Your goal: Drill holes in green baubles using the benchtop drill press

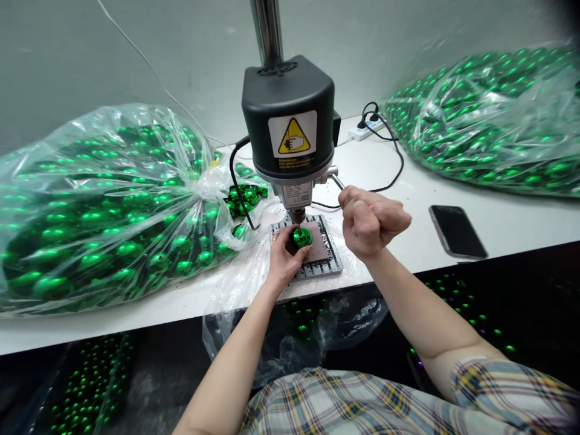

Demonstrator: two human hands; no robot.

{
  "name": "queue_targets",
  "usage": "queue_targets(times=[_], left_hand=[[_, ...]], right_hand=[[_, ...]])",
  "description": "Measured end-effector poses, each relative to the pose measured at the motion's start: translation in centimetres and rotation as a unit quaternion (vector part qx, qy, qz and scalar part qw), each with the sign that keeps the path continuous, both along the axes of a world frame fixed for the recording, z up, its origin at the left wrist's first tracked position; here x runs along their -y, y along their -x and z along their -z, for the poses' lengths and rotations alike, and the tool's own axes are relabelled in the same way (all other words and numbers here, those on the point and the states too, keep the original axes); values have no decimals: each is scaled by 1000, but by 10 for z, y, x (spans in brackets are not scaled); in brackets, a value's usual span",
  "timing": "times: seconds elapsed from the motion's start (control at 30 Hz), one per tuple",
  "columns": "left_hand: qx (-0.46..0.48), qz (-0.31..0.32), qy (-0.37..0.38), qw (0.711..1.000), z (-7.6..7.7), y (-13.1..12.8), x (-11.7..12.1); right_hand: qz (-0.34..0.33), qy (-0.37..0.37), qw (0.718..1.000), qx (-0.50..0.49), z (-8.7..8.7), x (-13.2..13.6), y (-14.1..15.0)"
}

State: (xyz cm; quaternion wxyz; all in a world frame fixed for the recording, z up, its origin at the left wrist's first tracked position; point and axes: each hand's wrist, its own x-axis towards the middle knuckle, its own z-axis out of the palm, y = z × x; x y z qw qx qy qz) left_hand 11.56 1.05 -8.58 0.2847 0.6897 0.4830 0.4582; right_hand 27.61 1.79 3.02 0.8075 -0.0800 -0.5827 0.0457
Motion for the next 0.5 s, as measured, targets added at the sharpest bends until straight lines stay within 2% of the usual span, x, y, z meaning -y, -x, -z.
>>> queue_targets(times=[0.1, 0.2, 0.3, 0.37, 0.43, 0.5], left_hand=[[2, -2, 1, 1000, 1, -1, -3], [11, -12, 10, 1000, 0, -2, 1], [-2, -57, 3, 998, -10, 5, 24], [-65, -67, 11, 996, -22, 16, 48], [-160, -7, 52, 986, -38, 32, 70], [-213, 57, 97, 971, -55, 50, 80]], right_hand=[[11, 37, 998, -45, -17, 1, 5], [1, 126, 987, -96, -52, -5, 9], [-29, 187, 977, -97, -81, -16, 9], [-41, 198, 975, -88, -89, -21, 7], [-46, 201, 975, -85, -89, -24, 6], [-53, 199, 974, -94, -86, -23, 6]])
